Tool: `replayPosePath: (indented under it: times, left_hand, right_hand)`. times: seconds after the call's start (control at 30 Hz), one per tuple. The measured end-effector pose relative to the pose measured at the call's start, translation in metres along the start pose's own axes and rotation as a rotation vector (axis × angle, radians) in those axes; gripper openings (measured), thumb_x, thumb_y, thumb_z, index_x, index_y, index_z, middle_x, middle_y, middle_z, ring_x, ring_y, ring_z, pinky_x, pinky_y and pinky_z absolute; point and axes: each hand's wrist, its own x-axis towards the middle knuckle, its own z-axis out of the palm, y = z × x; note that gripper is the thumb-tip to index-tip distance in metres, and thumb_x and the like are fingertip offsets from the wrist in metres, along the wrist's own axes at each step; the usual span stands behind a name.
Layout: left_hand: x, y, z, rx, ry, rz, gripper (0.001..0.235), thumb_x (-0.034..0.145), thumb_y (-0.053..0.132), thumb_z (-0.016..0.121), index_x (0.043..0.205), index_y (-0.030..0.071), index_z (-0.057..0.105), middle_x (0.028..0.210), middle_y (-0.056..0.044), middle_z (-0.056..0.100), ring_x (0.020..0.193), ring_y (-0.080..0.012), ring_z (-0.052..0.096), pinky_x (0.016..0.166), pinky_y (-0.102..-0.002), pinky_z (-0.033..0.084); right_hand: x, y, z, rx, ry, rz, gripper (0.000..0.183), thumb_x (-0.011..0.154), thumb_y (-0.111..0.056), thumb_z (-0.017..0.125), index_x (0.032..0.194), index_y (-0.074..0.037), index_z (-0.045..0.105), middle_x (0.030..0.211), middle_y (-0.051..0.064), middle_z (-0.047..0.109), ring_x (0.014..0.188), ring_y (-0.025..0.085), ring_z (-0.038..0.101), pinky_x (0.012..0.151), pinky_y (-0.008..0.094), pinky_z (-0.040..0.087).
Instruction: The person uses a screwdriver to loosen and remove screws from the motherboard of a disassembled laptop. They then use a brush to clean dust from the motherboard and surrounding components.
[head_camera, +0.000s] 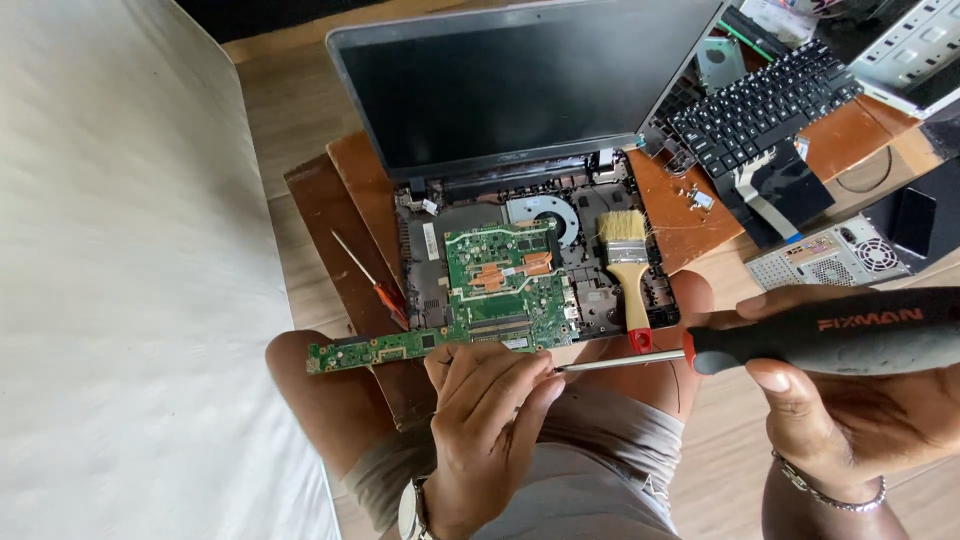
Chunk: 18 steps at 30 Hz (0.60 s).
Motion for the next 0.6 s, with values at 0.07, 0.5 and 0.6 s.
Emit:
replayPosePath:
  times: [0.07, 0.5, 0.6]
  left_hand:
    - [-0.001, -0.002, 0.0, -0.033, -0.016, -0.017, 0.017, 0.108, 0.016, 0.078, 0.121, 0.006, 0.082, 0.108, -0.005, 0.085, 0.102, -0.0289, 0.072, 0.097, -0.047, 0.054]
    - [0.022, -0.02, 0.012, -0.91, 0.051, -0.393, 0.011, 0.105, -0.001, 0.078, 0.115, -0.004, 0.083, 0.102, -0.02, 0.072, 0.083, -0.0238, 0.068, 0.056, -0.031, 0.056]
    - [0.022, -0.03, 0.021, -1.016, 0.132, -0.484, 0.02, 0.103, 0.015, 0.086, 0.113, -0.002, 0.088, 0.094, -0.015, 0.079, 0.096, -0.0286, 0.068, 0.077, -0.04, 0.064]
  right_hand:
    - [0.002, -0.005, 0.002, 0.024, 0.004, 0.054, 0.03, 0.101, -0.005, 0.069, 0.102, 0.022, 0.057, 0.115, 0.042, 0.071, 0.097, 0.046, 0.076, 0.096, 0.05, 0.067]
    - [0.023, -0.008, 0.027, 0.096, 0.175, 0.311, 0.054, 0.103, -0.038, 0.071, 0.115, 0.013, 0.064, 0.109, 0.024, 0.071, 0.084, 0.036, 0.08, 0.075, 0.034, 0.064]
    - [0.017, 0.024, 0.027, -0.02, 0.213, 0.198, 0.052, 0.109, -0.039, 0.07, 0.105, 0.011, 0.055, 0.106, 0.024, 0.071, 0.089, 0.031, 0.07, 0.092, 0.039, 0.058]
